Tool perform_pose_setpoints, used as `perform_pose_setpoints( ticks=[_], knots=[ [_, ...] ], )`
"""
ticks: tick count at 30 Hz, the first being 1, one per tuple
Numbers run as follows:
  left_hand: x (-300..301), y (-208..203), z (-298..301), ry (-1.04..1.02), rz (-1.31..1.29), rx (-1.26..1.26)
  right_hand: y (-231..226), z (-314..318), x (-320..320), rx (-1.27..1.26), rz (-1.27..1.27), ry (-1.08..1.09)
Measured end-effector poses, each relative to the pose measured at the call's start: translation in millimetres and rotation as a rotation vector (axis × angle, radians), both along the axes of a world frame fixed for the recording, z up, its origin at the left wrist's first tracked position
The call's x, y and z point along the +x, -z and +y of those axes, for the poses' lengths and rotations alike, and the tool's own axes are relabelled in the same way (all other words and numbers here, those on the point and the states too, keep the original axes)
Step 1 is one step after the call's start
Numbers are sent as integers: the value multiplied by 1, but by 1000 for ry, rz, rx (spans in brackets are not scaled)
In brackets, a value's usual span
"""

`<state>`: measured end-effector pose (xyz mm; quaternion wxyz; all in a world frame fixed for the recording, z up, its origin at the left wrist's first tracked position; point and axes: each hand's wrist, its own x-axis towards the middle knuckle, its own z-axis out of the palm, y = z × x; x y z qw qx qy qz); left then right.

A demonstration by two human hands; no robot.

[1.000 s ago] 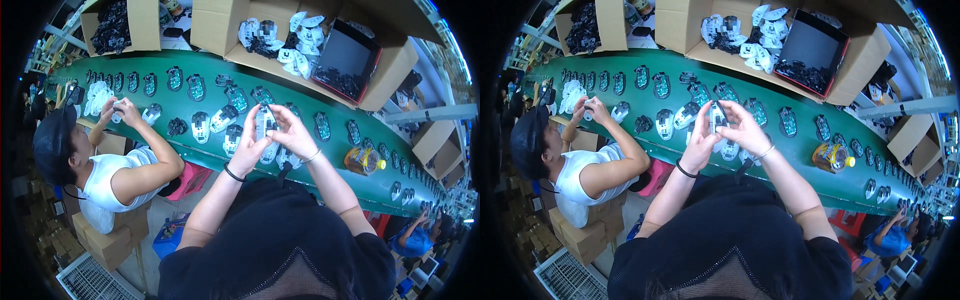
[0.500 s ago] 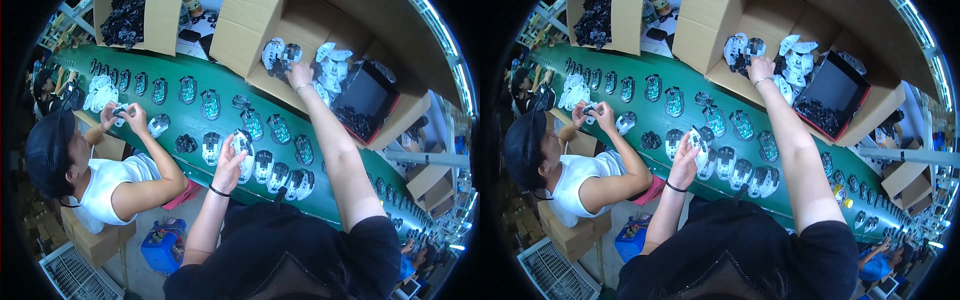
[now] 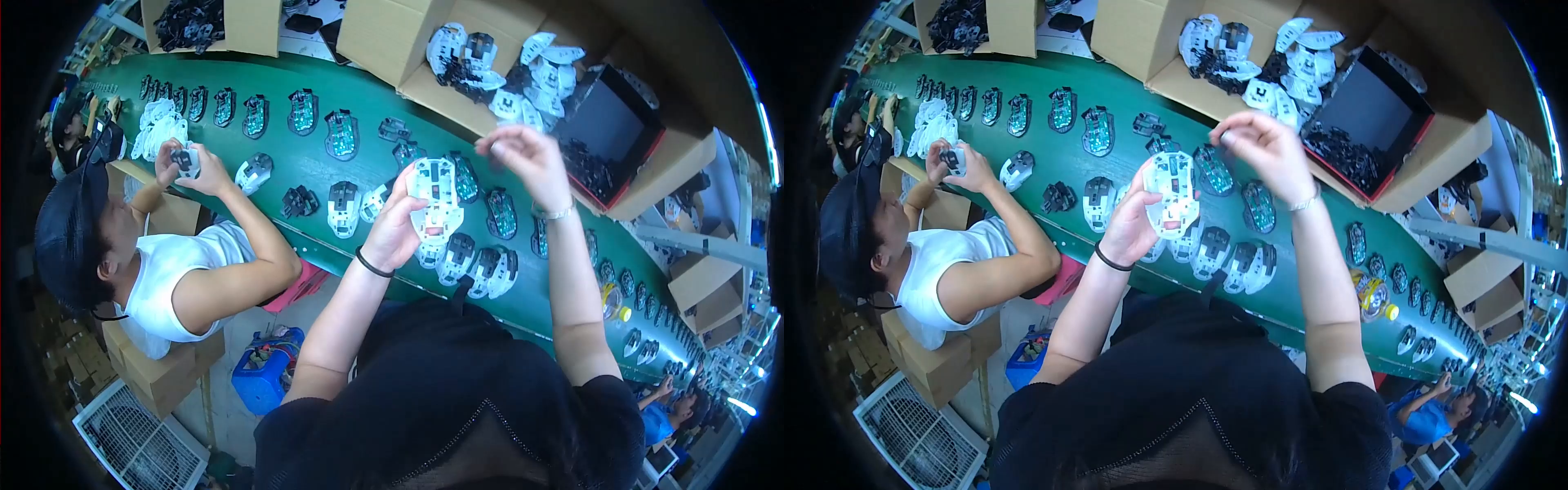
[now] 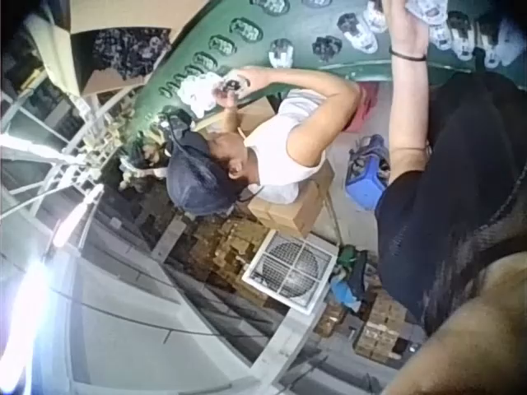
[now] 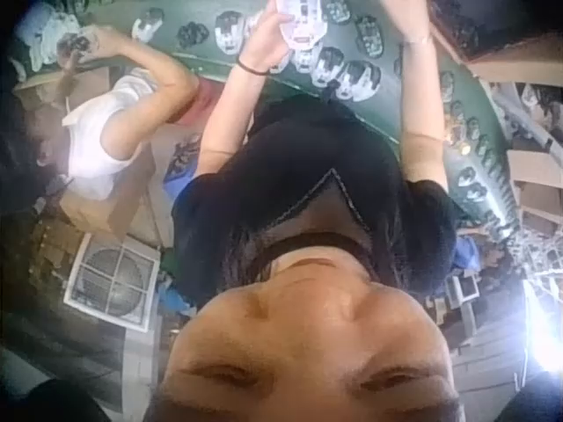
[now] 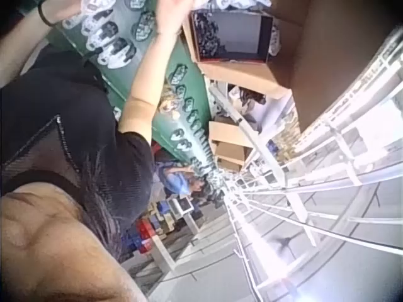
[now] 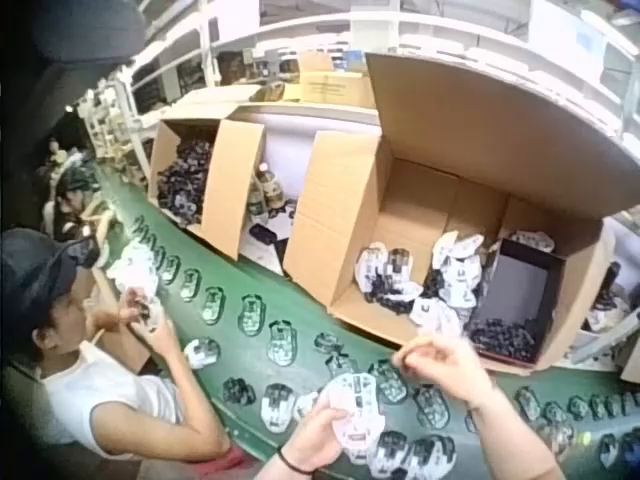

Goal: The person assembles computer mouse casings by picking small components from a box and fitting them into upper mouse shells by hand, then placing the assembled casings onto the conveyor belt.

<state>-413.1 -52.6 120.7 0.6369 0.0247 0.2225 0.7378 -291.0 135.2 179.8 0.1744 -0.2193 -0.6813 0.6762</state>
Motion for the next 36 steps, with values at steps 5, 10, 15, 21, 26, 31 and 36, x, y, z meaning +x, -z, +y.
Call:
perform_pose_setpoints(
  ticks=[5, 10, 15, 21, 26, 31, 36],
  knots=[
    [24, -27, -5, 101, 242, -6, -15, -60, 24, 766, 23, -91],
    [40, -42, -20, 91, 347, 33, -12, -89, 39, 957, 7, 128],
    [55, -53, -30, 102, 449, 67, -9, -112, 52, 1058, 48, 176],
    [65, -54, -35, 58, 506, 74, -11, -129, 60, 1061, 48, 360],
    [68, -53, -38, -2, 650, 96, -12, -134, 64, 1059, -40, 400],
    [68, -50, -39, -26, 723, 71, -20, -142, 65, 1036, -89, 349],
    [67, -49, -38, 35, 748, 74, -15, -139, 65, 1021, -100, 375]
  ],
)
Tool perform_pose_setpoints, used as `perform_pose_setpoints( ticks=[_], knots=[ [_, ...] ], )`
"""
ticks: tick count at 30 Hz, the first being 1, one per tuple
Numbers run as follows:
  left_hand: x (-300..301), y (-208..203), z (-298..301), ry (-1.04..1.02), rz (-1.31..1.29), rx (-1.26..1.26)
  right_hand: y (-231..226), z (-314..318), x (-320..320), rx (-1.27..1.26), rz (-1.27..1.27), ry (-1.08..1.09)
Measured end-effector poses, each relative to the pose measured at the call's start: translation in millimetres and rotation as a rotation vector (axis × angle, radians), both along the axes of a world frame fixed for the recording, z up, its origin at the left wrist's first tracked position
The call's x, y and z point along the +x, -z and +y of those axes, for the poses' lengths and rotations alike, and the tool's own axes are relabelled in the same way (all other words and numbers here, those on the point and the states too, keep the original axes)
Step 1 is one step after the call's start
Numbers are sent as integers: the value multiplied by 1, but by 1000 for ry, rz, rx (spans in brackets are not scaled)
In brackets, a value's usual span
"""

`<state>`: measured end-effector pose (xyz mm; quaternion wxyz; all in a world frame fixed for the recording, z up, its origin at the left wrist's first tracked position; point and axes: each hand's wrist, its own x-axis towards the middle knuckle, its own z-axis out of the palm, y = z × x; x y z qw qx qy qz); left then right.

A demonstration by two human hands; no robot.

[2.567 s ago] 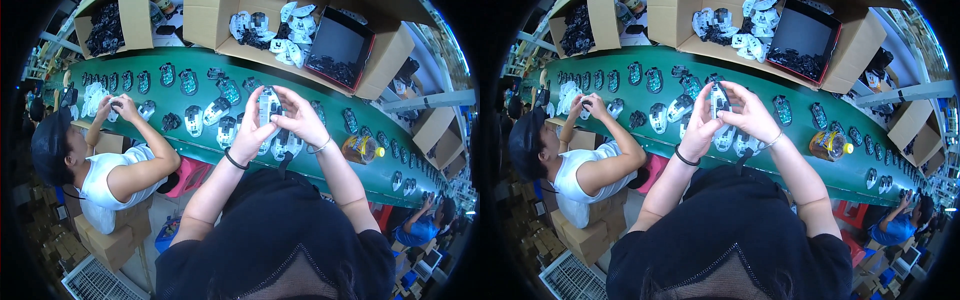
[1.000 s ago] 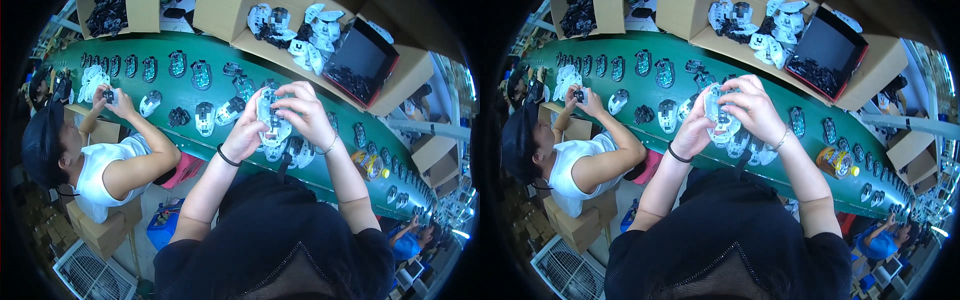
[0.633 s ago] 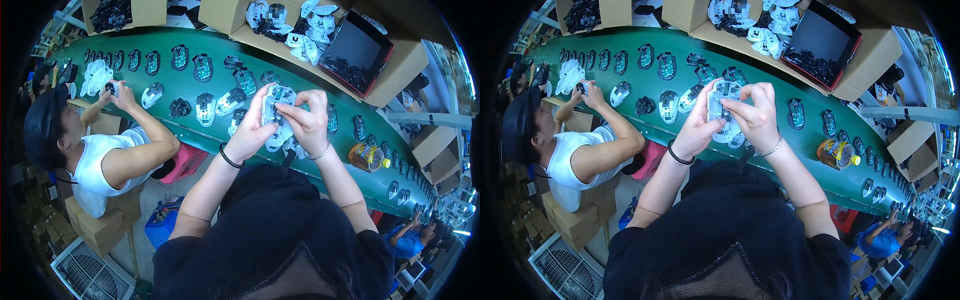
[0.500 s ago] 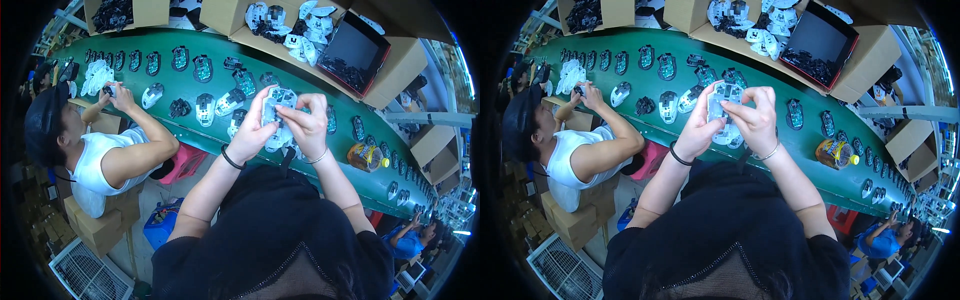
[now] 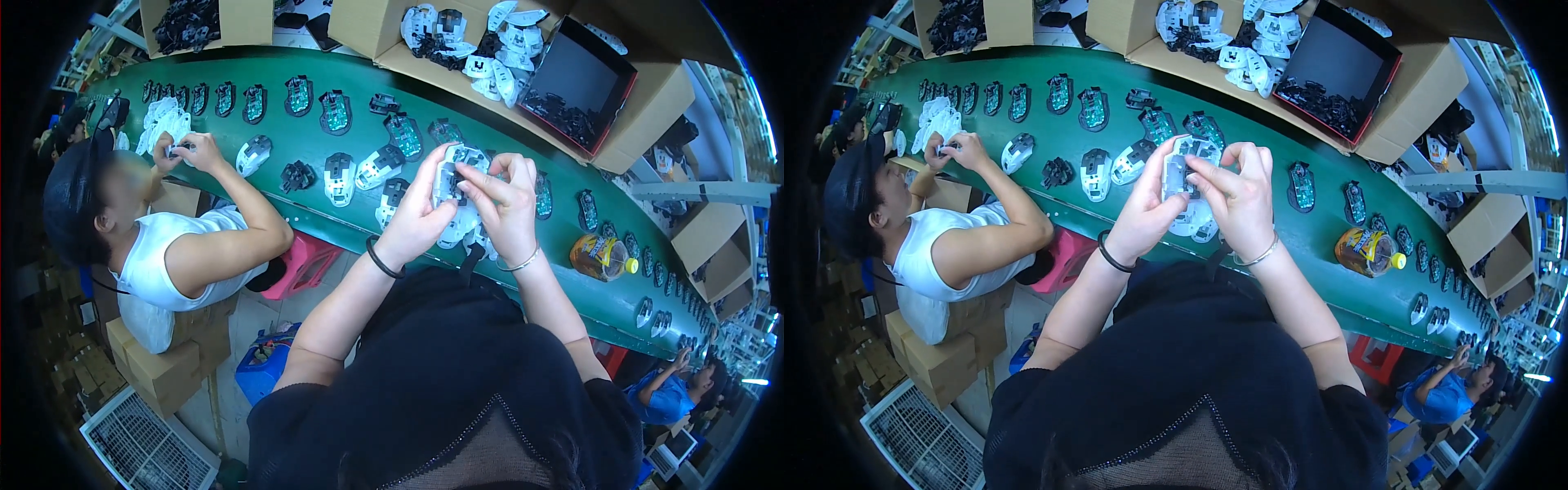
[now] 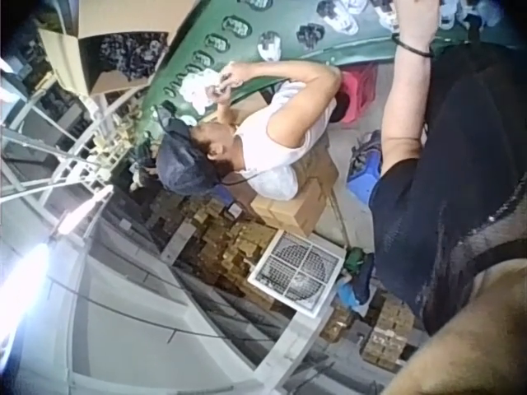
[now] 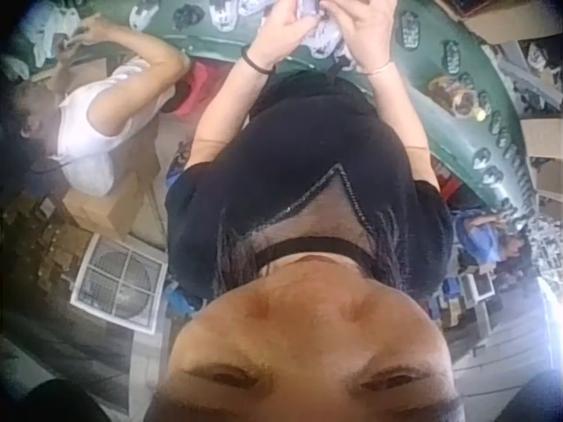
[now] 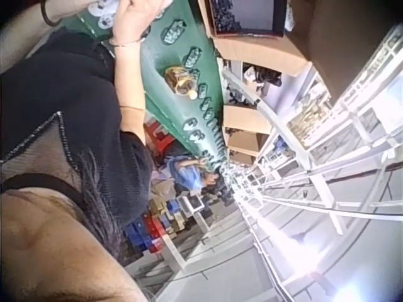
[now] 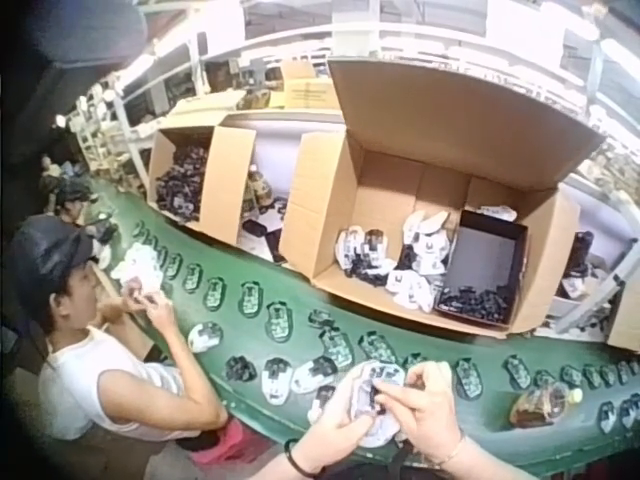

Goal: The person assembles computer mouse casings by picking small components from a box and fitting them into upper mouse shells by hand, then placing the assembled casings onto the conveyor belt.

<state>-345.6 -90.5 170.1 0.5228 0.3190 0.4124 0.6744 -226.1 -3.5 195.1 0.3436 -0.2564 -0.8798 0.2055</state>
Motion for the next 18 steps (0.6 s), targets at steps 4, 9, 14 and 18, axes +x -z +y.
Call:
perform_pose_setpoints(
  ticks=[4, 9, 14, 18],
  knots=[
    [2, 1, 2, -30, 14, 13, -1, -6, -3, 32, -40, 65],
    [0, -3, 5, -4, -56, -9, 8, -4, -3, 61, 64, 89],
    [-7, -5, 6, -3, 28, 25, 9, -5, -5, 29, 110, 84],
    [-11, -1, 3, -21, 130, 8, 5, -6, -6, -32, 10, 70]
  ],
)
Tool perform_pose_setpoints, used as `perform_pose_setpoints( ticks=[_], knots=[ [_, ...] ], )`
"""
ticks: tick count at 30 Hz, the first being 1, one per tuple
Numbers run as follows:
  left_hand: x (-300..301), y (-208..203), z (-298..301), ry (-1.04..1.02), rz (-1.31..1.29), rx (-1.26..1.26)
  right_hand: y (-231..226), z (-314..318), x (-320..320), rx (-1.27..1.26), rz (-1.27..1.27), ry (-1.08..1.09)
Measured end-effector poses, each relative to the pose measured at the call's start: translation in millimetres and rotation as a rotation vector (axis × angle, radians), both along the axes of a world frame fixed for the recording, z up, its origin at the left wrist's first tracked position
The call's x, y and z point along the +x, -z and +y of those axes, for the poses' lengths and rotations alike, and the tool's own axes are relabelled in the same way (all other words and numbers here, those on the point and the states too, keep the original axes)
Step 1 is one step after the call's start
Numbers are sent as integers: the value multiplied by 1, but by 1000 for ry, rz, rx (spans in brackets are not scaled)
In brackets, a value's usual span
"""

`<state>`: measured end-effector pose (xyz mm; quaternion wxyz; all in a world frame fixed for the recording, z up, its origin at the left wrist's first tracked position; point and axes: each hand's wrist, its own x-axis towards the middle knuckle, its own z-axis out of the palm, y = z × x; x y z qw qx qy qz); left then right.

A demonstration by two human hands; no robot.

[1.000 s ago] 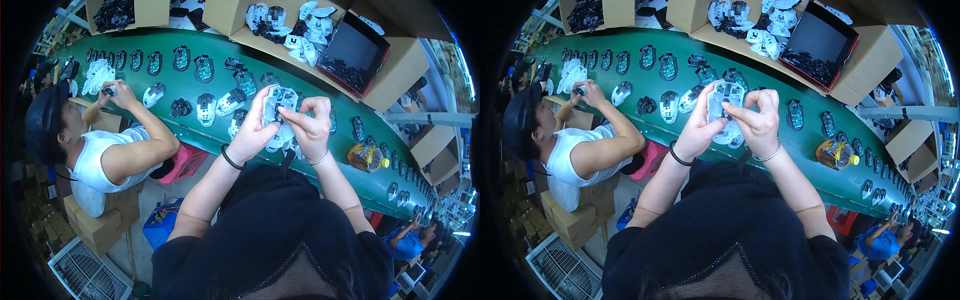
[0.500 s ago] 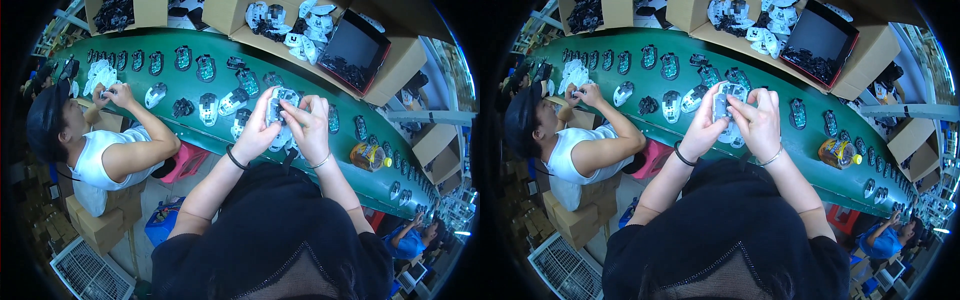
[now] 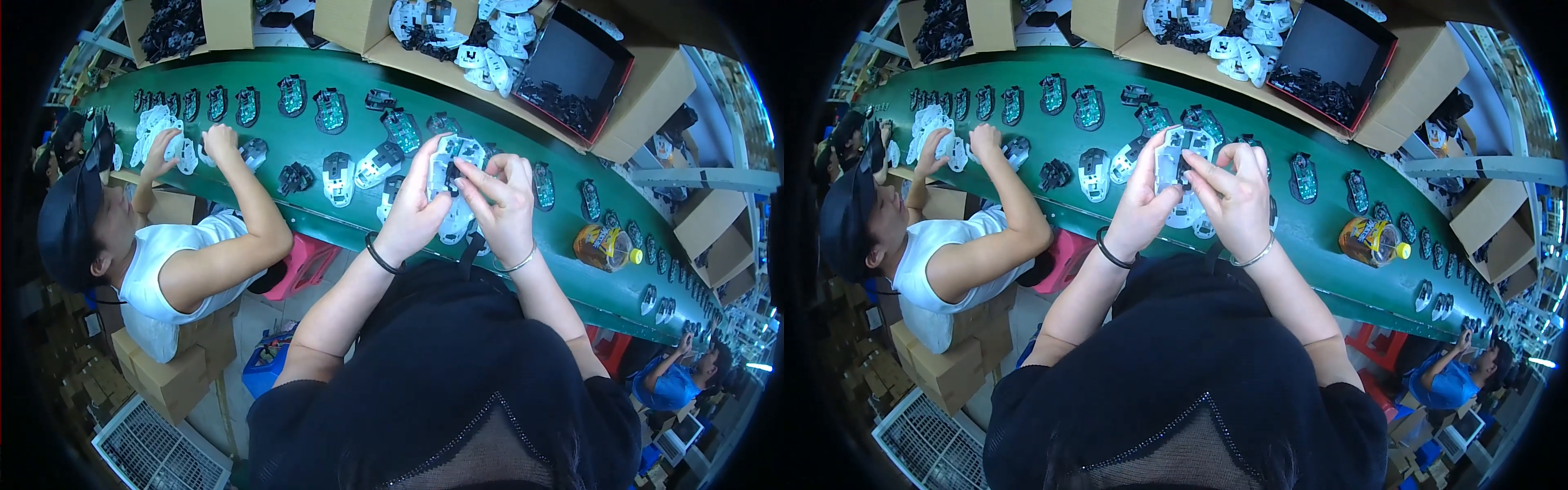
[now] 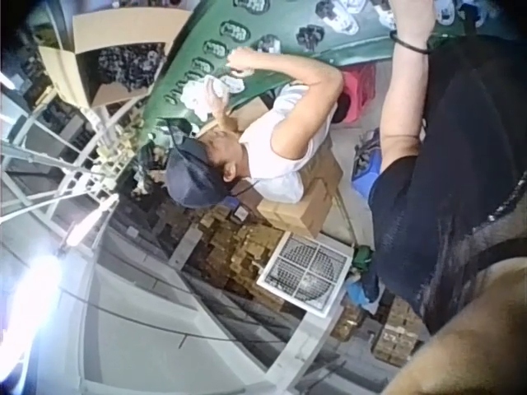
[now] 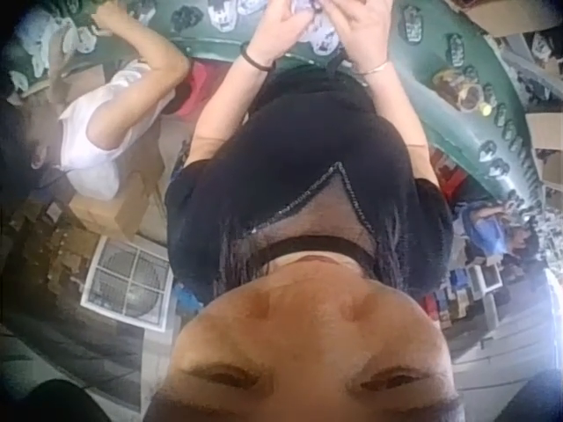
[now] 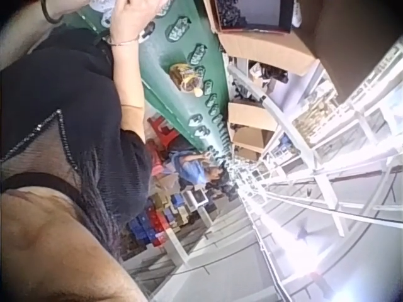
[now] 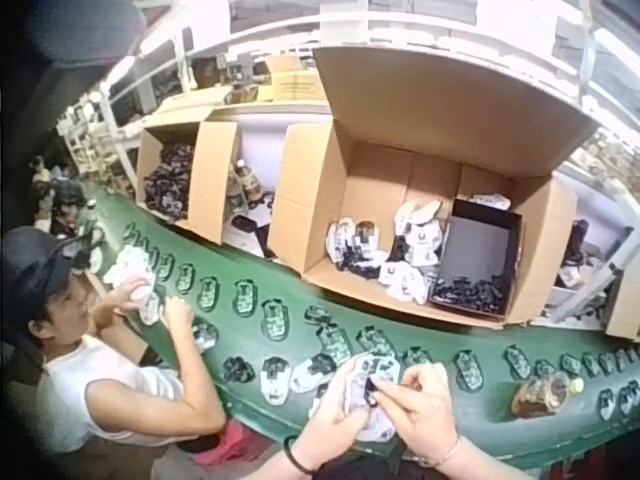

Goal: The person assembles computer mouse casings by picking small components from a box and fitting them into upper mouse shells by hand, then placing the assembled casings onto the conveyor belt.

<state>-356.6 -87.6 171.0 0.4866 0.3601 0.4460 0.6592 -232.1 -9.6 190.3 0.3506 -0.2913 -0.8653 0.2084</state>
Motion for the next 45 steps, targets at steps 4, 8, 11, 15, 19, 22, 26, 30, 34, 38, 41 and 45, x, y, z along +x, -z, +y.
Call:
perform_pose_setpoints(
  ticks=[4, 8, 11, 15, 19, 22, 26, 30, 34, 38, 41, 45],
  knots=[
    [0, -5, -1, -50, -66, -30, 5, -5, 4, -343, 311, 42],
    [1, 1, -2, -63, 1, -15, 18, -3, 3, -1046, 385, -116],
    [7, 1, -3, -145, 42, 10, 22, -7, -1, -762, 258, -112],
    [8, 6, -2, -129, 268, 36, 34, -9, -2, -811, 357, -81],
    [13, 4, -3, -123, 233, 32, 34, -12, 2, -829, 391, -81],
    [17, 7, 1, -87, 232, 37, 34, -14, 7, -833, 464, -84],
    [33, 25, 17, -42, 288, 47, 51, -5, 25, -838, 481, -40],
    [51, 54, 24, 132, -218, -162, 62, 2, 66, -1313, 541, -66],
    [79, 71, 30, 531, -314, -531, 100, -15, 142, -1400, 623, 116],
    [61, 94, 30, 437, -77, -689, 114, -31, 266, -1484, 548, 409],
    [48, 109, 35, 304, 113, -689, 138, -20, 391, -748, -30, 1012],
    [53, 137, 33, 288, 729, -461, 157, 32, 432, 126, -653, 1406]
  ],
)
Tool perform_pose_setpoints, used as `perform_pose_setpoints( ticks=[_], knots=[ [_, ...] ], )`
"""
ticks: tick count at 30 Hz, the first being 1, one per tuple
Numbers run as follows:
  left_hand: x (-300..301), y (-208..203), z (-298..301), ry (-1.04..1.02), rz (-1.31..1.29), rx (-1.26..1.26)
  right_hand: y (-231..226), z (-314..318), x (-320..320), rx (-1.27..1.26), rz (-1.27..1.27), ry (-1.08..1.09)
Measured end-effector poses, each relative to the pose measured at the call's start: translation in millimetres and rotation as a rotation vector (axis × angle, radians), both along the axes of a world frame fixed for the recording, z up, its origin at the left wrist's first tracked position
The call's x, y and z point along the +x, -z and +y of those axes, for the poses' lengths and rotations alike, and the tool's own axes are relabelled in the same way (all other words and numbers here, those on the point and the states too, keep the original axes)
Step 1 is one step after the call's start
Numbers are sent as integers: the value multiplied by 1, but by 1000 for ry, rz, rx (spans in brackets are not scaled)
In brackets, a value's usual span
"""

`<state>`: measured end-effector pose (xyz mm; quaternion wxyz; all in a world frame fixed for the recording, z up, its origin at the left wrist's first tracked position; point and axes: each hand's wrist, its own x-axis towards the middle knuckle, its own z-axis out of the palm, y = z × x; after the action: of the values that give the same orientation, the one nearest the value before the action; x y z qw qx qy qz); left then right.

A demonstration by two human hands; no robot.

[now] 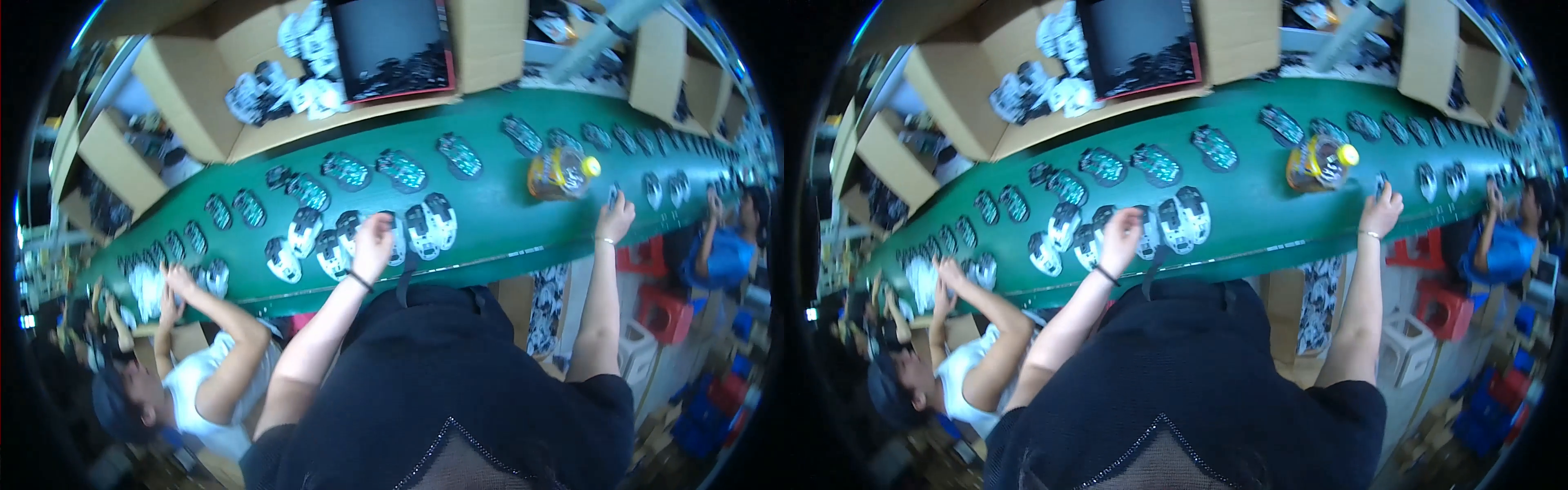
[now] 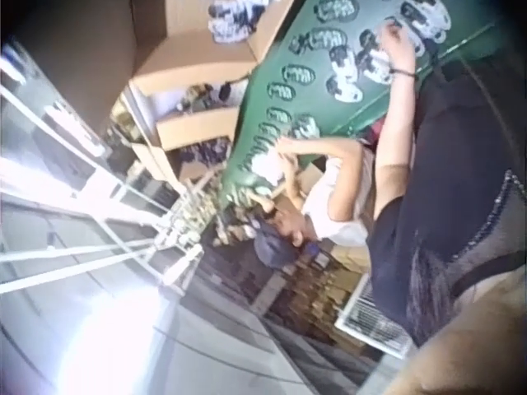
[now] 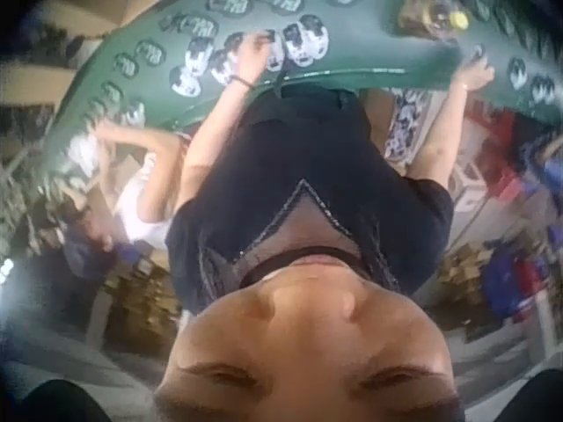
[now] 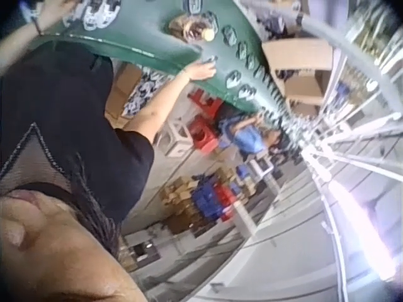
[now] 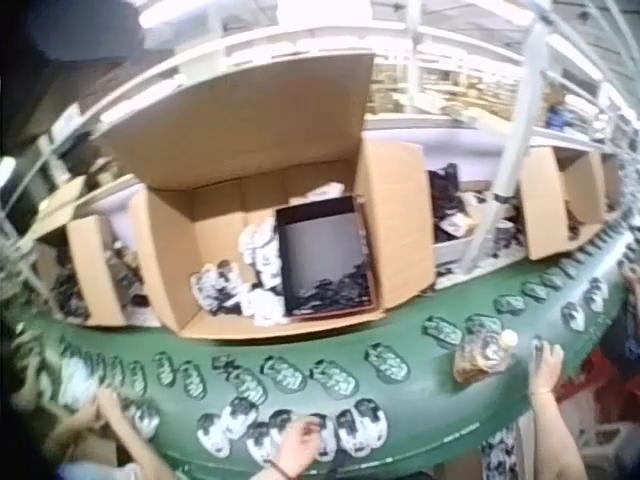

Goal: The person assembles computer mouse casings by picking small components from a box and fitting them into upper mouse shells by hand, then placing the assembled casings onto the conveyor belt.

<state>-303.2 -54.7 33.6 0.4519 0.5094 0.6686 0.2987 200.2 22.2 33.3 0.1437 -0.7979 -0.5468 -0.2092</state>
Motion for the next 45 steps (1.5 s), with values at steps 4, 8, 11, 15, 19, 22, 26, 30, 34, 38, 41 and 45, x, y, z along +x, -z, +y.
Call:
perform_pose_setpoints(
  ticks=[4, 8, 11, 15, 19, 22, 26, 30, 34, 38, 41, 45],
  knots=[
    [74, -18, 23, 263, 680, 166, 53, -7, 8, -69, -77, -168],
    [85, -15, 38, 288, 740, 105, 40, -52, -73, -63, 219, -314],
    [97, 1, 43, 332, 526, 241, 2, -52, -186, -178, 734, -758],
    [88, -15, 46, 198, 31, 268, -80, 67, -308, 58, 859, -934],
    [0, -62, 43, -27, -1502, -469, -81, 195, -386, 3, 462, -1042],
    [-57, -89, 12, -194, -1552, -288, -69, 240, -419, -141, 108, -896],
    [-94, -78, -22, -565, -1474, -68, -75, 264, -421, -477, 56, -785],
    [-102, -77, -16, -478, -1600, -69, -62, 277, -417, -294, 283, -1173],
    [-97, -79, 6, -329, -1754, -92, -58, 266, -428, -355, 75, -1257],
    [-94, -83, 11, -234, -1648, -7, -82, 273, -425, -504, 622, -1024],
    [-96, -73, 10, -396, -1708, -79, -69, 272, -425, -411, 492, -1171],
    [-90, -81, 8, -465, -1708, -72, -64, 254, -439, -382, 263, -1384]
  ],
)
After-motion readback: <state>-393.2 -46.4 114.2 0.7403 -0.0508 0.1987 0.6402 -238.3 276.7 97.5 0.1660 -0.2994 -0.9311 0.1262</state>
